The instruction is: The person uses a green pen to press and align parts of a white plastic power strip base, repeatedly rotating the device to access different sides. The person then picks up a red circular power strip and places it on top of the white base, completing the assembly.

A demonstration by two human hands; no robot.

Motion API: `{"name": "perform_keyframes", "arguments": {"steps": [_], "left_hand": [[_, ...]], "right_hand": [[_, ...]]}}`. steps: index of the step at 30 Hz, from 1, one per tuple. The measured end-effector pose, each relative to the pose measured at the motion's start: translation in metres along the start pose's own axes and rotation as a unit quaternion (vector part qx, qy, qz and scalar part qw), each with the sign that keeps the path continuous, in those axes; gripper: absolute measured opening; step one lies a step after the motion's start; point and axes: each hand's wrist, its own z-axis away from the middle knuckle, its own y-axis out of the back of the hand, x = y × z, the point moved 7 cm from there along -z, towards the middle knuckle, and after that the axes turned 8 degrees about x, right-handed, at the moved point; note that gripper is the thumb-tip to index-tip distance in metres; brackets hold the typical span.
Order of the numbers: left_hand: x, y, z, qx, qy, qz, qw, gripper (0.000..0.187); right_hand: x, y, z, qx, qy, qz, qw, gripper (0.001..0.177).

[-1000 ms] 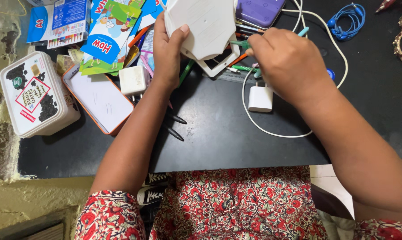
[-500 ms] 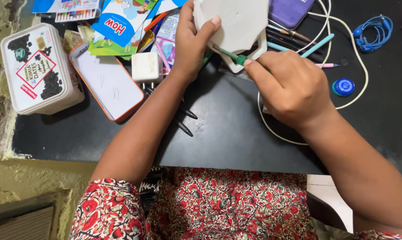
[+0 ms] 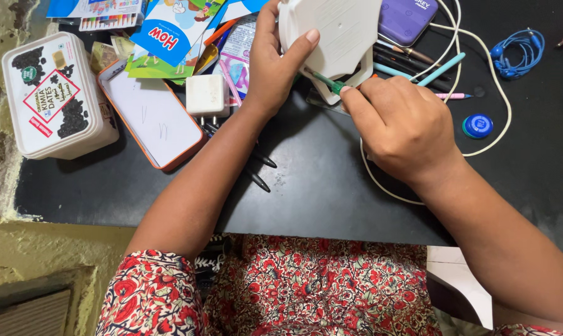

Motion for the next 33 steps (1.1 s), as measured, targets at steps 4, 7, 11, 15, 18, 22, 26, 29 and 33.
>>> {"name": "perform_keyframes", "arguments": {"steps": [4,7,11,15,18,22,26,29,33], "left_hand": [[0.006,-0.003,0.001,-0.004,-0.007,-0.019,1.000,0.051],[0.012,-0.005,0.002,0.003,-0.015,-0.049,0.999,0.052],[0.022,-0.008,0.006,0.017,-0.045,-0.117,0.992,0.053],[0.024,-0.008,0.007,0.030,-0.030,-0.125,0.991,0.056],[0.026,-0.010,0.007,0.027,-0.057,-0.124,0.990,0.052],[0.022,-0.010,0.006,0.031,-0.063,-0.140,0.988,0.052],[0.023,-0.009,0.009,0.032,-0.077,-0.163,0.983,0.053],[0.025,-0.012,0.009,0.035,-0.078,-0.180,0.980,0.053],[0.026,-0.011,0.011,0.034,-0.085,-0.193,0.977,0.053]], "right_hand": [[0.000,0.001,-0.003,-0.005,-0.003,-0.004,1.000,0.021],[-0.001,0.006,-0.009,0.004,0.006,0.012,1.000,0.025],[-0.005,0.011,-0.017,0.005,0.040,0.042,0.998,0.027],[-0.008,0.017,-0.021,0.032,0.046,0.054,0.997,0.024],[-0.004,0.014,-0.019,0.020,0.020,0.038,0.999,0.024],[0.001,0.007,-0.011,0.003,0.007,0.020,1.000,0.019],[0.003,0.003,-0.004,-0.007,0.004,0.022,1.000,0.017],[0.003,0.002,-0.002,-0.006,-0.012,0.015,1.000,0.017],[0.004,0.003,-0.002,-0.009,-0.043,-0.007,0.999,0.018]]}}
